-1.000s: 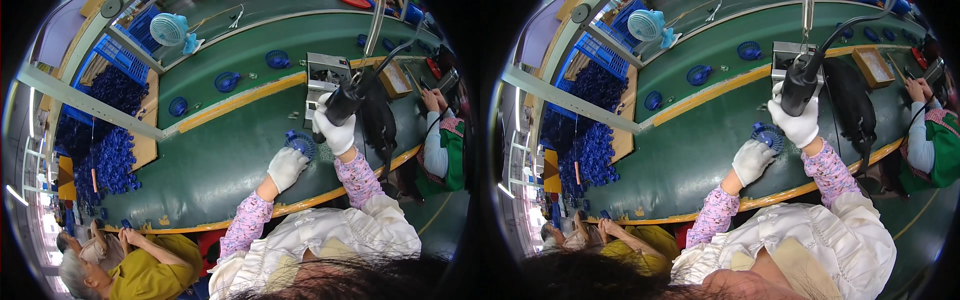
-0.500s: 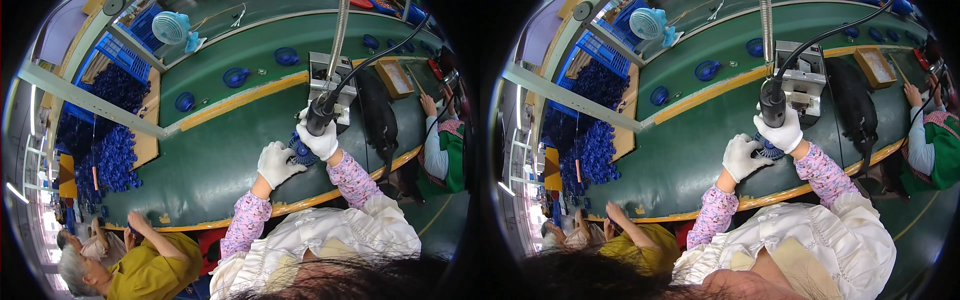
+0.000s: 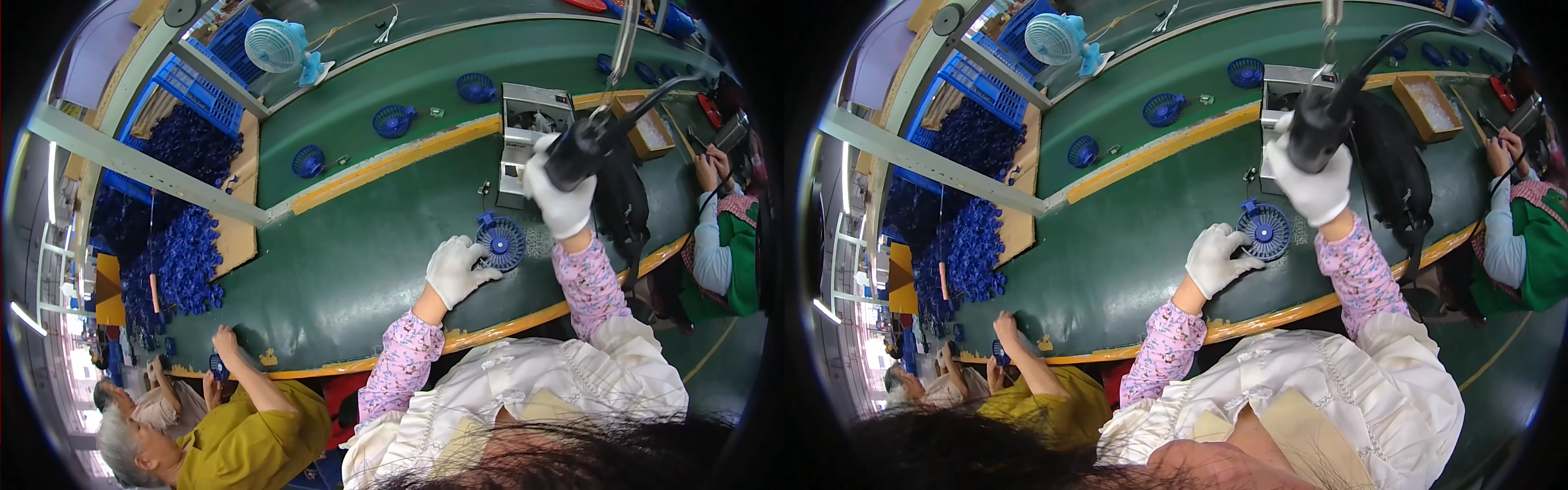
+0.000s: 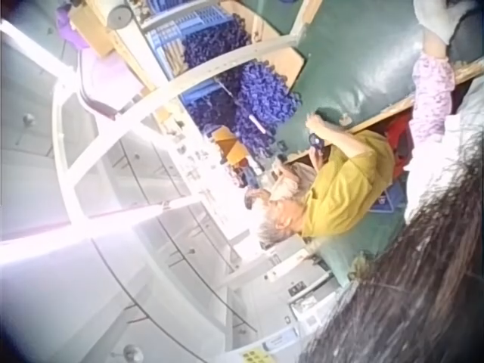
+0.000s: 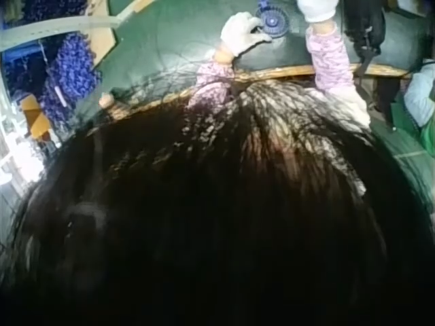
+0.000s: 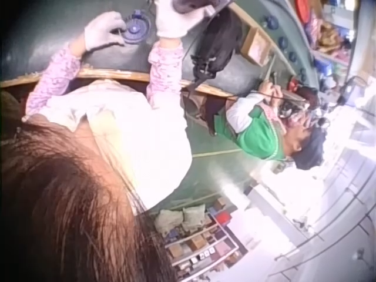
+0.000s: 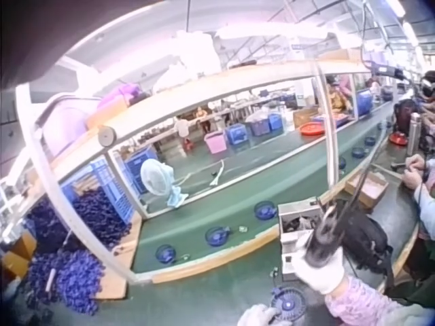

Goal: The person assembles portable fans by placing circuit boards into fan grilles and driving screws into them with an electric screwdriver, then pushing the assembled parts along the workstation.

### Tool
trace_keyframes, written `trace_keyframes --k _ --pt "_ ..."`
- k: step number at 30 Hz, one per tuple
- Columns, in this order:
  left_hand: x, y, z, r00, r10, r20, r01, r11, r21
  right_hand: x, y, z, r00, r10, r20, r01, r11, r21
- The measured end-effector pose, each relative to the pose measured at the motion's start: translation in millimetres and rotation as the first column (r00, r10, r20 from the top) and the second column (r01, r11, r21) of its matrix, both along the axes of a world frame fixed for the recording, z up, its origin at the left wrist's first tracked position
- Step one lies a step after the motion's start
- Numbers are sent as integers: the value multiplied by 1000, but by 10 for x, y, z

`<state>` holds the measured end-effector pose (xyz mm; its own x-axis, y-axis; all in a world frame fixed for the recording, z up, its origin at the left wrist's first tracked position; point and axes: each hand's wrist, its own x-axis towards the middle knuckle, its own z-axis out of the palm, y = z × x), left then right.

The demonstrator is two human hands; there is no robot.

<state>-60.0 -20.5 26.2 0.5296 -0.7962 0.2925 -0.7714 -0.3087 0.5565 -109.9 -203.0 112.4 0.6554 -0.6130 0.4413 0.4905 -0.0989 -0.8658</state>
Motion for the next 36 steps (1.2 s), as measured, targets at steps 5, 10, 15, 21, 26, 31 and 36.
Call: trace_keyframes --k 5,10,15,21,26,31,36 --pt "-15 -19 33 1000 -20 15 20 999 51 113 -295 16 988 -144 55 149 984 -101" --pt "2 -8 -5 999 -44 25 44 999 19 44 -95 0 994 -107 23 107 994 -3" --pt "5 -6 -18 998 -48 28 47 999 21 -57 232 -44 991 127 -40 -122 985 119" --pt "20 -31 -57 996 -77 36 77 997 0 -91 452 -320 964 180 -196 -203 974 -103" --pt "18 -28 -58 995 -99 -18 98 993 -71 -23 514 -455 942 217 -255 -259 956 -141" --pt "0 -52 -53 996 -88 -24 86 993 -75 -20 466 -465 947 181 -264 -240 947 -212" --pt "15 -43 -105 997 -75 23 76 997 -33 -34 481 -343 968 147 -202 -178 974 -142"
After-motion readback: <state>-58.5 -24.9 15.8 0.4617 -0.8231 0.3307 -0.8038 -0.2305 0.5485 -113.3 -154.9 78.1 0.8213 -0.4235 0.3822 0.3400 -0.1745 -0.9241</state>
